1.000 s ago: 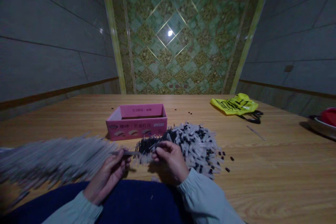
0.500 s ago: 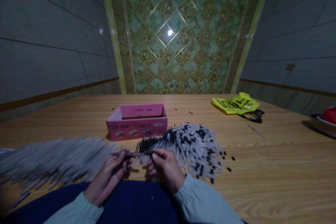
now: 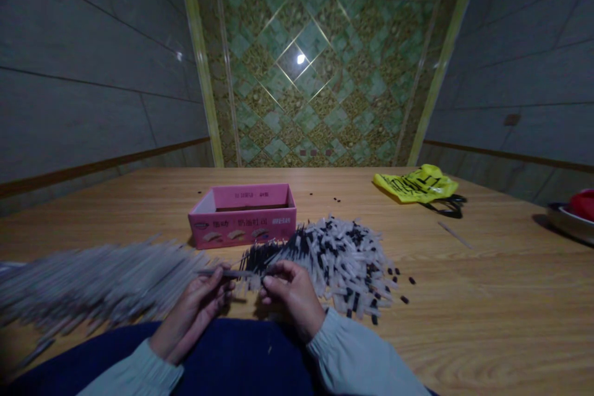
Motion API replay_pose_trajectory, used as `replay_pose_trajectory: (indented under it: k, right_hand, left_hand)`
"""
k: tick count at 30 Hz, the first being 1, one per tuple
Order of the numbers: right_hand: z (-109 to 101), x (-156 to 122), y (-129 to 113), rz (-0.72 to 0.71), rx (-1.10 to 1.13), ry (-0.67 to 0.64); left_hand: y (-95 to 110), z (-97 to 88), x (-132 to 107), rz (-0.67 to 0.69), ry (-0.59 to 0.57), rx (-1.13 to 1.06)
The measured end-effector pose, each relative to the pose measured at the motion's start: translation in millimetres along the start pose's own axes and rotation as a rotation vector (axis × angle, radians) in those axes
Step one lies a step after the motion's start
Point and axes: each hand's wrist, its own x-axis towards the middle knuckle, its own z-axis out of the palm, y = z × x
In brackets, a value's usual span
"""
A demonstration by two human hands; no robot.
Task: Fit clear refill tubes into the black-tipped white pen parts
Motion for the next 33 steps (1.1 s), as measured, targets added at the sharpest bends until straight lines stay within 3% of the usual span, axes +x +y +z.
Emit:
replay_pose_trajectory:
  k: [19, 33]
  right_hand:
    - [1, 1, 4, -0.103, -0.189, 0.048]
    - [-4, 6, 9, -0.099, -0.292, 0.045]
  left_hand:
    - [-1, 2.2, -3, 0.042, -0.033, 0.136]
    - [-5, -1.6, -1, 0.203, -0.077, 0.404]
